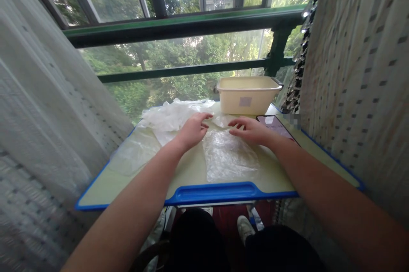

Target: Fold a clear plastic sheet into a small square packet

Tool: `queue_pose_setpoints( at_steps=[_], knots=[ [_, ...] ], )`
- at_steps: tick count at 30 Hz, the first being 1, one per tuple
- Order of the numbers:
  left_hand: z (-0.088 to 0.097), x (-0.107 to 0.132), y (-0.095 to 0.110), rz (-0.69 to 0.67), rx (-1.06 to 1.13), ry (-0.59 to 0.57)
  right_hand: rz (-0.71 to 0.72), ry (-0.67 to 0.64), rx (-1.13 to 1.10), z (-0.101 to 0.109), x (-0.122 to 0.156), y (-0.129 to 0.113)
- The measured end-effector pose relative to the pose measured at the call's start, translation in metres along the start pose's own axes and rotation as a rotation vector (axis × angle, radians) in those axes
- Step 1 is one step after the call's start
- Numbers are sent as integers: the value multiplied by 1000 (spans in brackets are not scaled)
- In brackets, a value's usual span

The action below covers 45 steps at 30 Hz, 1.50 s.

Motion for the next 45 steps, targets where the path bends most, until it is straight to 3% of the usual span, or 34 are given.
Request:
queue_pose_setpoints(
  at_steps=[4,8,14,17,21,29,35,40,45],
  knots=[
    [-9,0,1,-57,118,-6,45,-45,-37,-1,1,-3],
    [-20,3,3,-112,174,-79,83,15,-74,-4,0,-4],
    [-26,3,3,-116,115,-68,102,2,-43,-8,0,-6],
    [-24,2,2,-105,5,-7,184,-7,-19,-7,1,-7],
    [-23,1,5,-83,-43,-16,281,3,-5,-8,0,-5],
    [-29,2,8,-171,156,11,154,125,-188,-13,-3,-7],
    [-35,4,3,-299,121,4,77,65,-273,-12,-1,-11],
    [-41,4,8,-443,-1,44,108,-17,-230,-13,-3,-11],
    [-42,5,14,-450,-32,59,125,-45,-262,-13,-5,-12]
  ],
)
Point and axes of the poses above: each hand's wrist, its own x-axis away from the middle knuckle, its own z-axis out of the back of the hand, y = z × x, the point moved 1 cm from there along -x, towards the middle knuckle, and after that the axes turned 2 degrees about z, right-handed, at the moved point
